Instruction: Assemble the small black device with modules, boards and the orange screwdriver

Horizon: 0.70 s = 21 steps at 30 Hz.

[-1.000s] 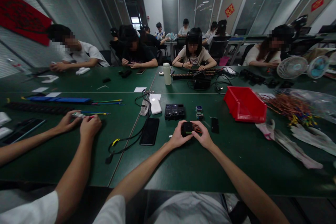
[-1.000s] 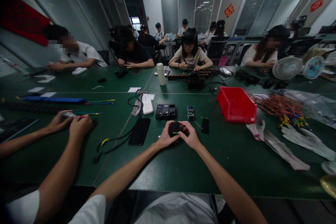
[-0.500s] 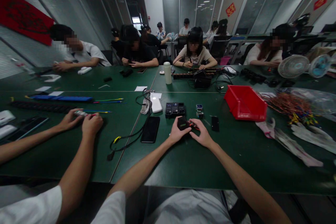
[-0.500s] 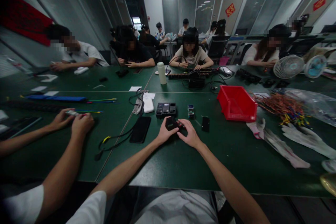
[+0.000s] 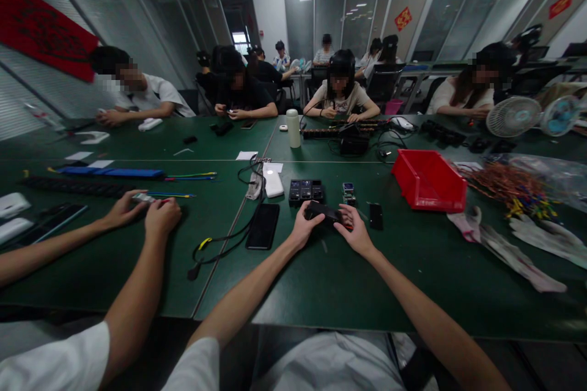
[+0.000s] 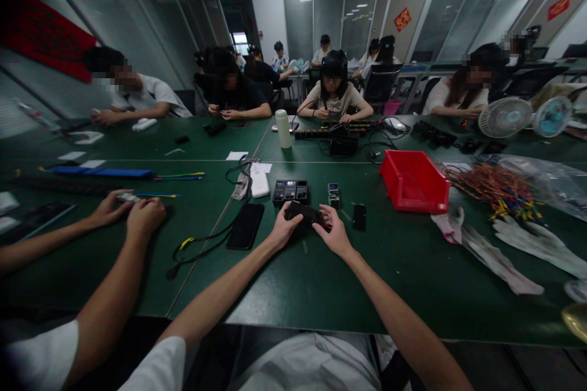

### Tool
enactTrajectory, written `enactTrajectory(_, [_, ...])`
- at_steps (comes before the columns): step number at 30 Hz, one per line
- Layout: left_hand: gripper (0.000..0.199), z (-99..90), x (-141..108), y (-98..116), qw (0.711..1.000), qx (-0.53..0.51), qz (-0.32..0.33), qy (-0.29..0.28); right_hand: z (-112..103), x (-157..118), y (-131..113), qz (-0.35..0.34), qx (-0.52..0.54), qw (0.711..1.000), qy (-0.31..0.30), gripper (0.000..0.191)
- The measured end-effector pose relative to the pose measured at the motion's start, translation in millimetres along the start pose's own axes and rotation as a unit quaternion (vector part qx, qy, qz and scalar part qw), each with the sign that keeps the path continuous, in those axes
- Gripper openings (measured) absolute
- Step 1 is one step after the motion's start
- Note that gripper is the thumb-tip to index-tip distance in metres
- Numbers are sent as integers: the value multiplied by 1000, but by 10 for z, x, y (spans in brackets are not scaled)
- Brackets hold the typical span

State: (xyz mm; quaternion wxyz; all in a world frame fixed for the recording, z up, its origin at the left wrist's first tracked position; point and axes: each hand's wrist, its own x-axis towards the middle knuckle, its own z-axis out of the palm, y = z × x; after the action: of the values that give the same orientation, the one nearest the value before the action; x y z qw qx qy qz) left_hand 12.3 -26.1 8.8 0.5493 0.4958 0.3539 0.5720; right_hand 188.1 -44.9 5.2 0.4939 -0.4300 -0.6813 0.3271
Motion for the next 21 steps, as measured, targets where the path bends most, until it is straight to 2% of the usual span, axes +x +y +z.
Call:
enactTrajectory(6, [47,-42,13,51,987,147,48,-42,-94,5,86,-20,-36,998,42,53])
enactTrajectory(11, [47,-37,12,4,967,227,54,-98,-203,19,49,-48,-63,997,19,52])
enactTrajectory(16, [50,-2,14,44,948,250,61,-186,-240,32,-30,-59,-48,997,-11,52])
enactTrajectory(21, [55,35,41,67,946,241,83,-198,-205,16,-69,-55,-17,998,-27,47])
